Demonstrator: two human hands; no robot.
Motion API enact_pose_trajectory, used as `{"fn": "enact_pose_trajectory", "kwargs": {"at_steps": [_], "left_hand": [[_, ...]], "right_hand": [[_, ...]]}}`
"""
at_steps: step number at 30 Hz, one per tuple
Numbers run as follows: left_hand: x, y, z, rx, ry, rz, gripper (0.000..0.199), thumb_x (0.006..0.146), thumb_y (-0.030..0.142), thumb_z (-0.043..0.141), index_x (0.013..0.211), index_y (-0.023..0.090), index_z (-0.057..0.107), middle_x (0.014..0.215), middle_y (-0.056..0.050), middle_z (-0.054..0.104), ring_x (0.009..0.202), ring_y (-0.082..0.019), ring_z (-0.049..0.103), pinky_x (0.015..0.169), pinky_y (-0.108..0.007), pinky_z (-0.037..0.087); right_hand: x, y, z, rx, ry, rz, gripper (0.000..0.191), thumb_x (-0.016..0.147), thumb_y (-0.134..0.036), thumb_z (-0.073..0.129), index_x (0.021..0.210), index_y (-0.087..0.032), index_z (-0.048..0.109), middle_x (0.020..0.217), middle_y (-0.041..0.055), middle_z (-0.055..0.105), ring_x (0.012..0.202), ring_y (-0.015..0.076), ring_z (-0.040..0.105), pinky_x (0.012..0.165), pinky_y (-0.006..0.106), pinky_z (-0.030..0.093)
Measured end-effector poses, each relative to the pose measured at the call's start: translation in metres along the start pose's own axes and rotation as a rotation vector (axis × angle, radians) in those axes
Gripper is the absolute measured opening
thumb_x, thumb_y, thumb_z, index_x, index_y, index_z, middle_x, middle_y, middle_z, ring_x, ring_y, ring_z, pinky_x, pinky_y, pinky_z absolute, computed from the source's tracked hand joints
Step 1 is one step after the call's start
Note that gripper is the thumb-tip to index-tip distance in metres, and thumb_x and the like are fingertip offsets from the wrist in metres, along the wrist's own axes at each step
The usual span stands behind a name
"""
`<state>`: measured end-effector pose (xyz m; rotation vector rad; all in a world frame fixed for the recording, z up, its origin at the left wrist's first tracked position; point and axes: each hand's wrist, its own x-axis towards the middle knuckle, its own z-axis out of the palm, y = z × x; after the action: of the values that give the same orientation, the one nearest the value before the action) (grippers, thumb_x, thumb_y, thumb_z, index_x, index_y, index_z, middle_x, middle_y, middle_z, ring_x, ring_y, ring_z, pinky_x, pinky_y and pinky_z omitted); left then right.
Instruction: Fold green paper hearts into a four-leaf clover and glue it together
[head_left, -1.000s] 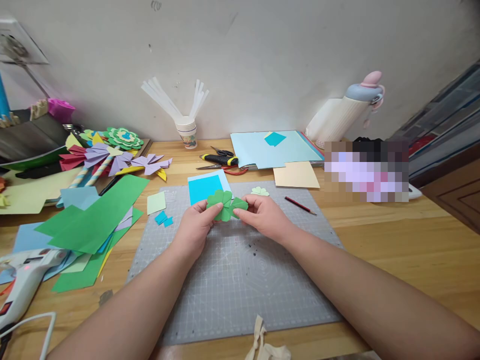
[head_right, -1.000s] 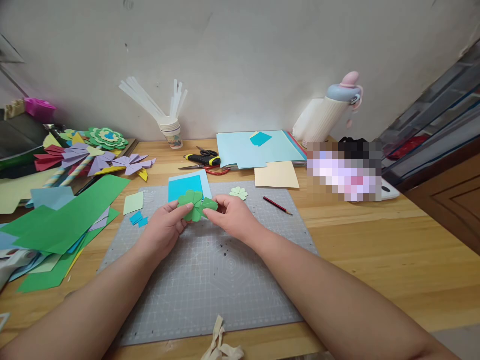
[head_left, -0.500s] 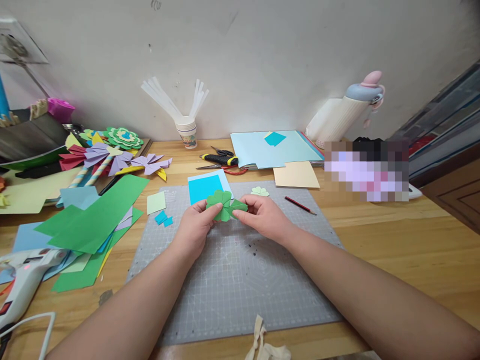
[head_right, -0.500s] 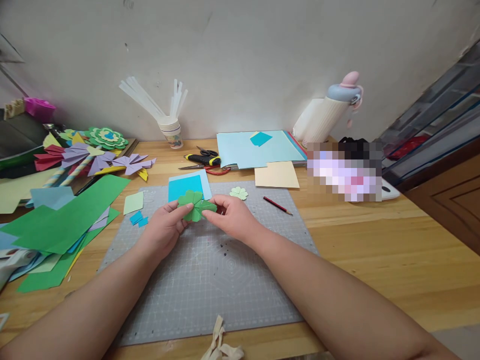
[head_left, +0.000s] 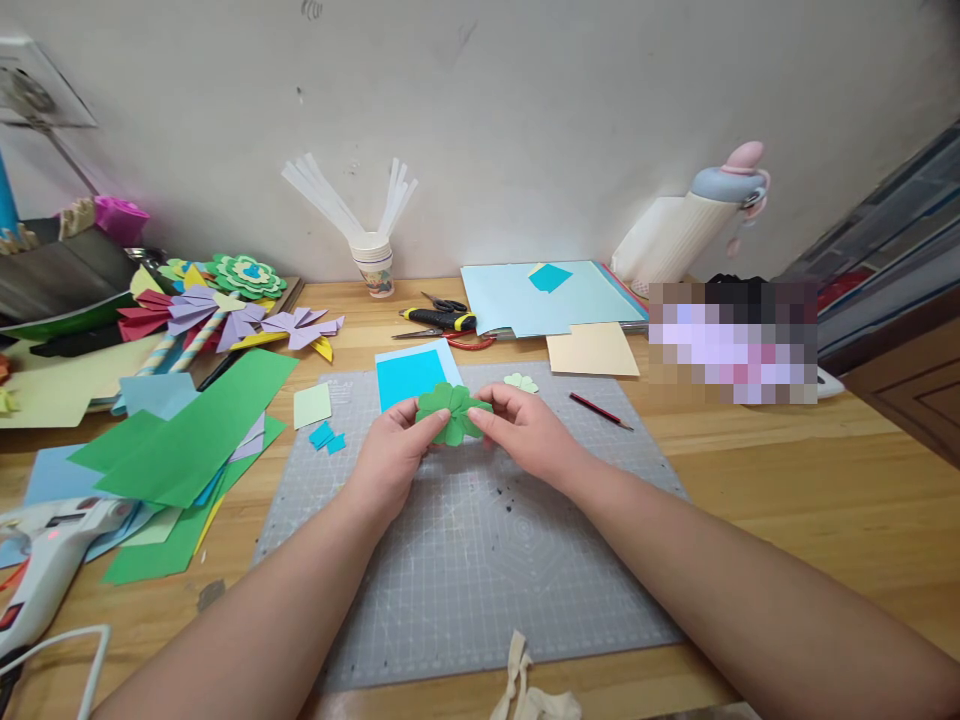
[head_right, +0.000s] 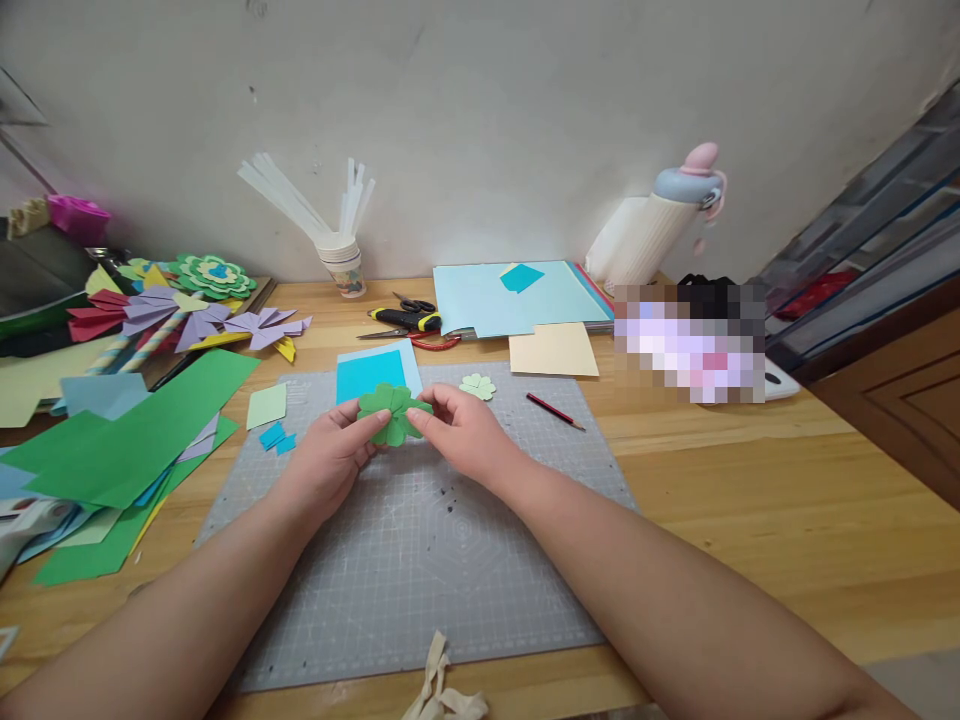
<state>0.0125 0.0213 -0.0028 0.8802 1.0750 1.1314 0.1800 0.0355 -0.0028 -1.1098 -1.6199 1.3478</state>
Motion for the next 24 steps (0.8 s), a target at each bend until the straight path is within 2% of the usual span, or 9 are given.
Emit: {"fn": "enact_pose_trajectory", "kwargs": {"at_steps": [4,11,19,24], "left_hand": [[-0.0001,-0.0011,0.0011,0.011,0.002,0.007,0.023,0.066,0.031,0.074,0.08,0.015,0.066,0.077,-0.003,0.065,0.066,-0.014,0.056,0.069,-0.028,0.045],[-0.0012,-0.0017,0.0018,0.048,0.001,0.003,0.024,0.064,0.032,0.075,0.079,0.015,0.066,0.076,-0.003,0.066,0.07,-0.015,0.058,0.068,-0.027,0.043],[-0.0045,0.001,0.004,0.123,-0.003,0.026,0.024,0.064,0.034,0.075,0.077,0.015,0.068,0.074,-0.003,0.067,0.068,-0.015,0.057,0.066,-0.027,0.042],[-0.0059,0.0029,0.0046,0.168,-0.021,0.024,0.025,0.064,0.036,0.074,0.078,0.016,0.069,0.075,-0.003,0.068,0.07,-0.017,0.058,0.068,-0.028,0.043]], "right_hand": [[-0.0002,-0.0023,0.0007,0.099,0.075,0.004,0.016,0.078,-0.036,0.057,0.078,-0.02,0.053,0.071,-0.003,0.052,0.061,0.0112,0.049,0.059,0.026,0.041],[-0.001,-0.0072,0.0019,0.209,0.04,0.12,0.013,0.072,-0.029,0.056,0.066,-0.019,0.05,0.062,-0.0043,0.045,0.054,0.009,0.038,0.049,0.023,0.027],[-0.0004,-0.0067,0.0017,0.181,0.001,0.153,0.011,0.07,-0.025,0.054,0.063,-0.019,0.048,0.057,-0.006,0.041,0.051,0.0086,0.034,0.049,0.023,0.025],[0.0001,-0.003,0.0005,0.14,0.041,0.135,0.014,0.074,-0.029,0.056,0.066,-0.019,0.05,0.059,-0.0056,0.044,0.051,0.0086,0.036,0.049,0.023,0.028]]}}
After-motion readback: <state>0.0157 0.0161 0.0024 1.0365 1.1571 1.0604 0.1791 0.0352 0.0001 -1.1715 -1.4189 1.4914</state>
